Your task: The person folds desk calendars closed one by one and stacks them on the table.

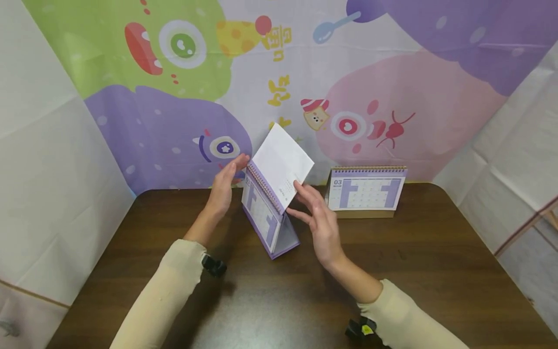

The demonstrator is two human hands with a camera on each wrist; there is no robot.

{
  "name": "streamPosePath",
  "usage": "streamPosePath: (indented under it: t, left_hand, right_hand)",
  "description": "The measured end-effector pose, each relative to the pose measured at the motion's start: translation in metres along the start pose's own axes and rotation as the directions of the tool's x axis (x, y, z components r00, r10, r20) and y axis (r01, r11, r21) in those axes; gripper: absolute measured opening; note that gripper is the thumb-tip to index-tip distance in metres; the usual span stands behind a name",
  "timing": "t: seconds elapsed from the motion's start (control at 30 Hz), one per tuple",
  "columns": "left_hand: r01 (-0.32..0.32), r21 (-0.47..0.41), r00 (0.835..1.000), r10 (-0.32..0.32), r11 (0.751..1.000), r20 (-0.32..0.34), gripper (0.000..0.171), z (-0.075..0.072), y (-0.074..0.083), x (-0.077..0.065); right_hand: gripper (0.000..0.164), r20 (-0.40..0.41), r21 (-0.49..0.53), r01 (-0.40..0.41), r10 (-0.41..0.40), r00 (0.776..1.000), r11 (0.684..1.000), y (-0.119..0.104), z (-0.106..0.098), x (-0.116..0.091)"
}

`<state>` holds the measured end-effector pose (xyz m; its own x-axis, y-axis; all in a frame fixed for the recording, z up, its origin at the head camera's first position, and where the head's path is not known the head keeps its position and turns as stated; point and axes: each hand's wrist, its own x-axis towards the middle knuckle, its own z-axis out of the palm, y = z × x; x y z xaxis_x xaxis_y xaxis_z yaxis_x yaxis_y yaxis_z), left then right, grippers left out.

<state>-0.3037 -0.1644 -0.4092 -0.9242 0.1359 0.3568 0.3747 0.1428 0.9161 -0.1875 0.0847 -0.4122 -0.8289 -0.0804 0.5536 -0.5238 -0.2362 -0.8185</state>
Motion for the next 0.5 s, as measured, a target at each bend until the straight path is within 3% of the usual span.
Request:
streamPosePath:
  t: [0.23, 0.5]
  left_hand:
    - [-0.004, -0.046, 0.999, 0.006, 0.999, 0.038, 0.078, -0.0017, 0.0007, 0.0004]
    - [-0.003, -0.171, 0.999, 0.01, 0.985, 0.04, 0.117, -0.0064, 0.0002, 0.0016]
  right_hand:
    - [0.061, 0.052, -0.064, 0.055, -0.052, 0.997, 0.996, 0.001, 0.0032, -0.0005]
    - [0.056, 0.071, -0.169, 0.071, -0.059, 0.996, 0.983, -0.0009, 0.0061, -0.0015]
